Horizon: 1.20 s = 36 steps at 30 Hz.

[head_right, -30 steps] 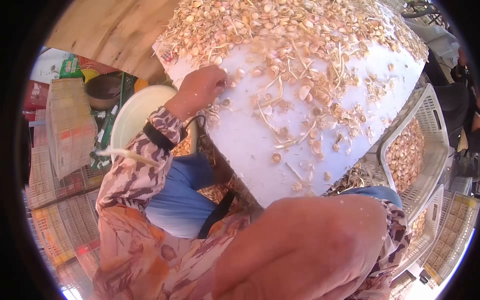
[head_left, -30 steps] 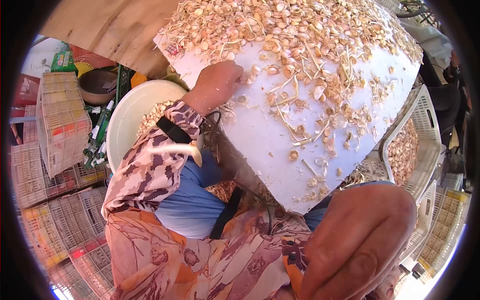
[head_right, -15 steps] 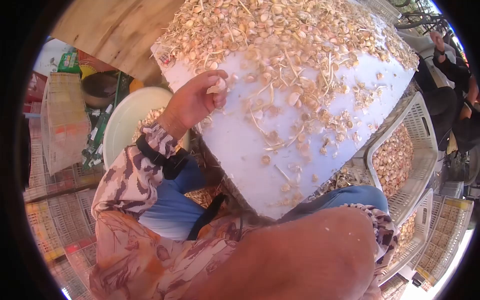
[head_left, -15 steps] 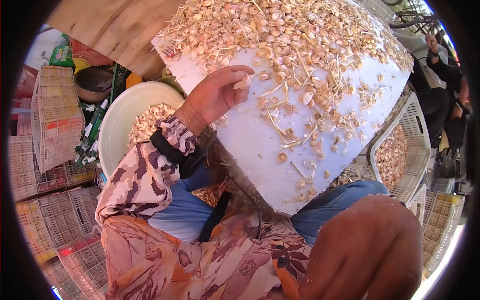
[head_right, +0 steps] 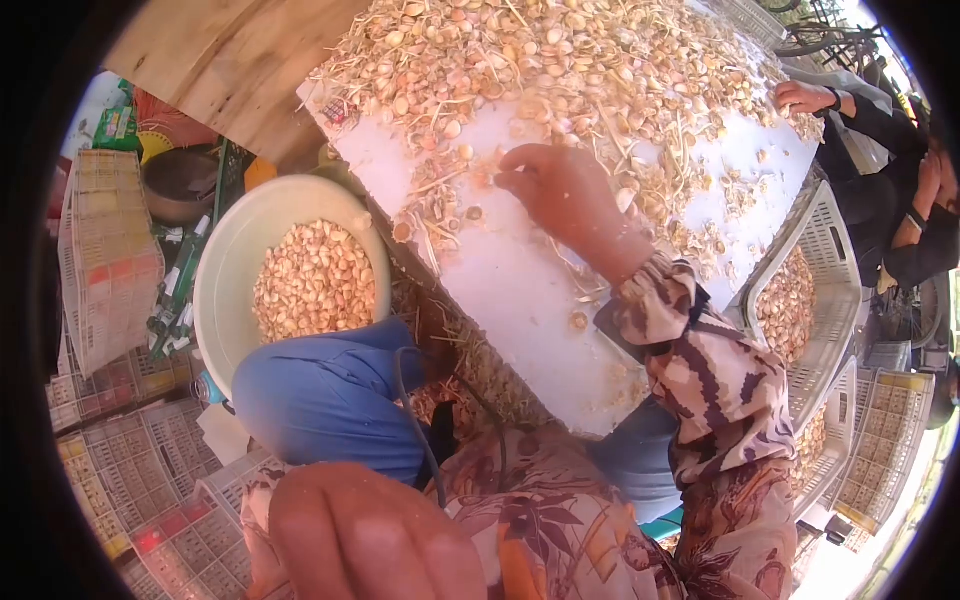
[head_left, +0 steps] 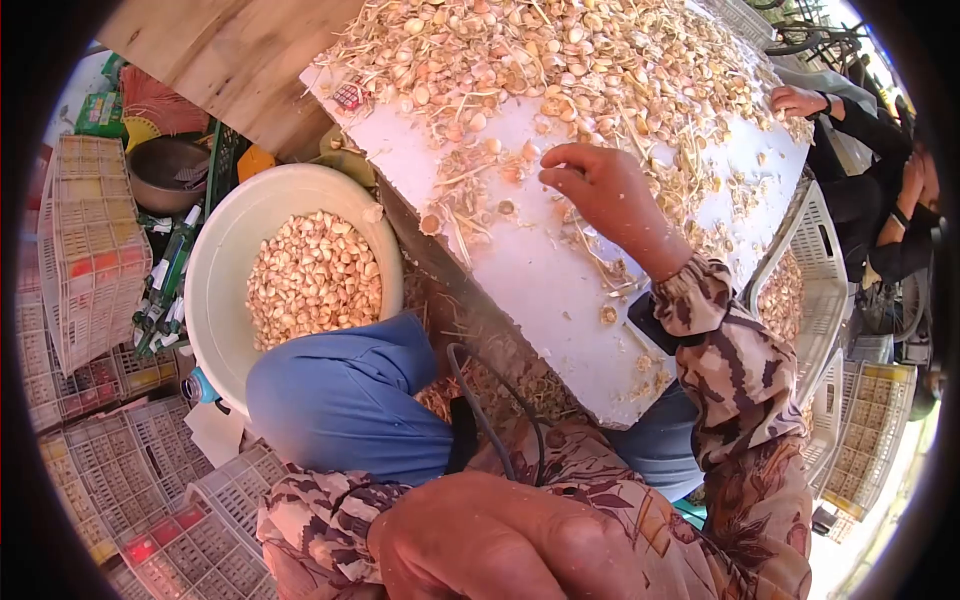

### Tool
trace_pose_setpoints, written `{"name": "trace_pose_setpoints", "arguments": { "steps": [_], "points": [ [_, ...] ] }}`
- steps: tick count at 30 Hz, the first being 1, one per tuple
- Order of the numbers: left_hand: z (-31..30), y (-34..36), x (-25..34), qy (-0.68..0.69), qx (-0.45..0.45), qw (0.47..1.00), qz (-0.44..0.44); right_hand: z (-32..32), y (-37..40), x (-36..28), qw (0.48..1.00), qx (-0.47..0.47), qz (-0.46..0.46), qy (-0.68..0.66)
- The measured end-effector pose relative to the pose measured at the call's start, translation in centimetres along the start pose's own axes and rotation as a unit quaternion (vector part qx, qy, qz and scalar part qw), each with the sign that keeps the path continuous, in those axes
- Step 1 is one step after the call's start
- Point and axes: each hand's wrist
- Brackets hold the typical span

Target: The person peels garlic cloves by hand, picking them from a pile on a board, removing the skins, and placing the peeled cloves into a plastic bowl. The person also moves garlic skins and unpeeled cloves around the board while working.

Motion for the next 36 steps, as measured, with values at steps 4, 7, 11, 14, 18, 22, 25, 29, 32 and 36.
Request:
{"name": "trace_pose_setpoints", "arguments": {
  "steps": [4, 7, 11, 14, 18, 22, 25, 29, 32, 36],
  "points": [
    [-1.5, -0.1, 2.5, -0.031, -0.103, 0.994, -0.017, 4.3, -2.4, 1.6, 0.986, -0.026, -0.047, 0.159],
    [-1.3, 0.2, 4.2, -0.057, -0.070, 0.993, -0.081, 5.7, -4.0, 1.9, 0.966, -0.057, -0.075, 0.239],
    [0.1, 0.9, 5.1, -0.076, -0.103, 0.991, -0.027, 5.5, -3.6, 2.2, 0.972, -0.061, -0.060, 0.219],
    [-0.2, 1.6, 6.2, -0.088, -0.131, 0.982, -0.103, 3.5, -1.5, 2.1, 0.989, -0.011, -0.088, 0.119],
    [1.6, 2.8, 7.6, -0.282, -0.075, 0.955, -0.058, 0.0, 2.1, -0.4, 0.986, 0.035, 0.033, -0.158],
    [1.9, 3.2, 12.8, -0.818, 0.148, 0.541, 0.126, -2.6, 4.6, -4.0, 0.981, 0.066, 0.049, -0.177],
    [-1.1, 3.1, 14.2, -0.861, 0.254, 0.439, 0.040, -2.7, 6.2, -6.2, 0.974, 0.068, -0.093, -0.195],
    [-2.3, 1.4, 6.5, -0.614, 0.279, 0.694, -0.254, -3.3, 7.7, -9.4, 0.965, 0.011, -0.233, -0.119],
    [-4.5, 2.0, 3.1, -0.555, 0.249, 0.724, -0.325, -3.3, 9.0, -9.4, 0.961, -0.058, -0.268, -0.042],
    [-6.0, 3.8, 2.7, -0.440, 0.322, 0.743, -0.388, -2.6, 9.8, -7.9, 0.955, -0.146, -0.216, -0.144]
  ]
}}
Point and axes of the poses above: each hand's wrist, its own y-axis away from the middle knuckle, its own z-axis out of the palm, x = y × z, and after that the axes turned 9 degrees about -z, right-handed
